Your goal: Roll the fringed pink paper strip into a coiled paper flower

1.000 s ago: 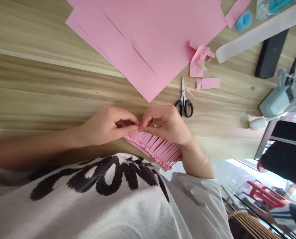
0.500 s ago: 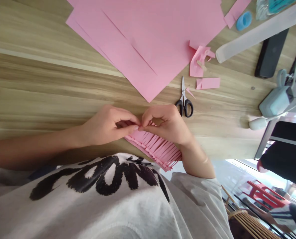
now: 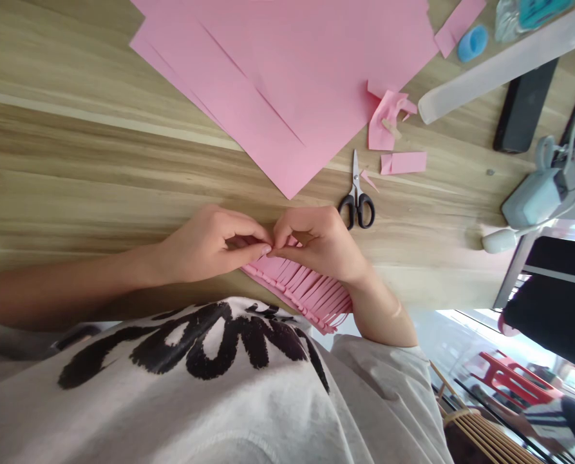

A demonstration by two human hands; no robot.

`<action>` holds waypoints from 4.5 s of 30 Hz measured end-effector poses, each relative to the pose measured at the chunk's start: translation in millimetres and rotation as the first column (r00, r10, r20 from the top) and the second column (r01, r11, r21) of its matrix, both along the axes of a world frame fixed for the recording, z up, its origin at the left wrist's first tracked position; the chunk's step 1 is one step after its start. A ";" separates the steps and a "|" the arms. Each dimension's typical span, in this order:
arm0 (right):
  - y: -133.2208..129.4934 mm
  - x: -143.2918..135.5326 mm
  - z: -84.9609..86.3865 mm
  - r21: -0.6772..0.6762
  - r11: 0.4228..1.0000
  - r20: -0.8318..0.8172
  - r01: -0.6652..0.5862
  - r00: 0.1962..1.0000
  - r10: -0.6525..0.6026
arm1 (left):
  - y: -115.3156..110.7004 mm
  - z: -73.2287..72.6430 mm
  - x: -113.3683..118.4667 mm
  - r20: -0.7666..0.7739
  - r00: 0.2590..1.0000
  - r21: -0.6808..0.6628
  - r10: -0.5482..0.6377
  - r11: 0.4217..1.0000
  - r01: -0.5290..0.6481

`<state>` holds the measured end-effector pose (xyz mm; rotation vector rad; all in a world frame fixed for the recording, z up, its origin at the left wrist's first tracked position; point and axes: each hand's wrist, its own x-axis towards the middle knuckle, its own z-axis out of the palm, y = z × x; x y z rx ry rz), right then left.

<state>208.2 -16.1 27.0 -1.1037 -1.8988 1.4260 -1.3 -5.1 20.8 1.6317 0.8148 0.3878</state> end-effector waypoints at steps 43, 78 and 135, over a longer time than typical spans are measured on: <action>-6.2 -5.7 0.2 0.165 0.984 -0.012 -0.063 0.998 0.066 | 2.8 4.9 0.8 -0.008 0.997 -0.053 -0.078 0.996 0.078; 1.3 0.0 8.0 0.144 0.988 0.041 -0.059 0.998 0.054 | -3.1 3.6 0.3 0.097 0.981 -0.204 0.171 0.968 -0.148; 1.9 5.1 3.3 0.293 0.946 0.031 -0.137 0.990 0.134 | -3.0 -1.6 0.2 0.204 0.959 -0.296 0.195 0.946 -0.129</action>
